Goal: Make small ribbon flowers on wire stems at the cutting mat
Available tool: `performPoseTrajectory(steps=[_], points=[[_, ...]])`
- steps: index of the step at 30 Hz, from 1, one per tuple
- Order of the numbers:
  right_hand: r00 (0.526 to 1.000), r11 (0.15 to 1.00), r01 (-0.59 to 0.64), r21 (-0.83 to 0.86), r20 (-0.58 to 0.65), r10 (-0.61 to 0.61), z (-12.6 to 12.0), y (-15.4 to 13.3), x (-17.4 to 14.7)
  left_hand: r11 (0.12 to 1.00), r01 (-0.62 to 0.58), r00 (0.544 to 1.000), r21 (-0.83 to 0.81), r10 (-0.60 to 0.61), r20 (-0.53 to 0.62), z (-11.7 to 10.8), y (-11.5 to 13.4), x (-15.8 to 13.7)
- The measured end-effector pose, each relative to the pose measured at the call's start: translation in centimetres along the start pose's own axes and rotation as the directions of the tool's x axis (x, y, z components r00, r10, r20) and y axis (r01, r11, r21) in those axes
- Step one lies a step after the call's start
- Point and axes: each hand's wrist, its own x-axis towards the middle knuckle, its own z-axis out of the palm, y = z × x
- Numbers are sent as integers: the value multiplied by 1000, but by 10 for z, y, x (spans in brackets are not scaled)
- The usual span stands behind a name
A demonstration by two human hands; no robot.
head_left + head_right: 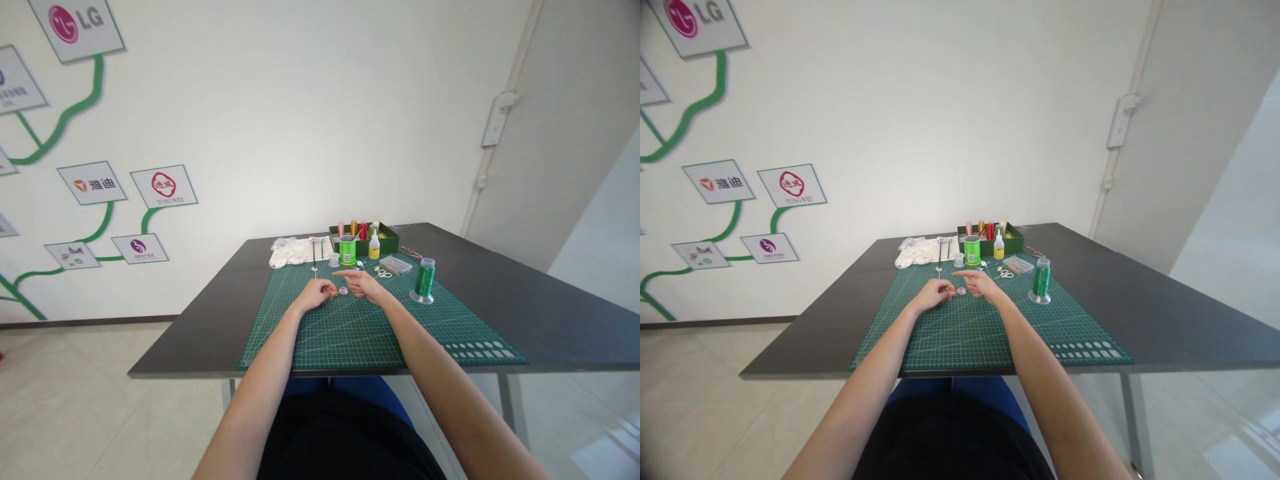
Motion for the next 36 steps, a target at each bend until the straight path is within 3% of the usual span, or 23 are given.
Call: performPoseTrajectory(steps=[12,20,26,36], points=[[995,992,-90,-93,-45,86,5,11,6,980,-32,987,-196,0,-162,-3,3,2],[998,992,-68,-109,11,70,6,11,5,978,-50,939,-203,-23,-343,-8,-2,4],[996,988,-78,-130,20,81,8,13,6,973,-95,919,-210,4,-395,-9,-7,4],[997,981,-78,-176,13,82,9,13,10,954,-66,918,-293,-57,-393,-9,-12,5]])
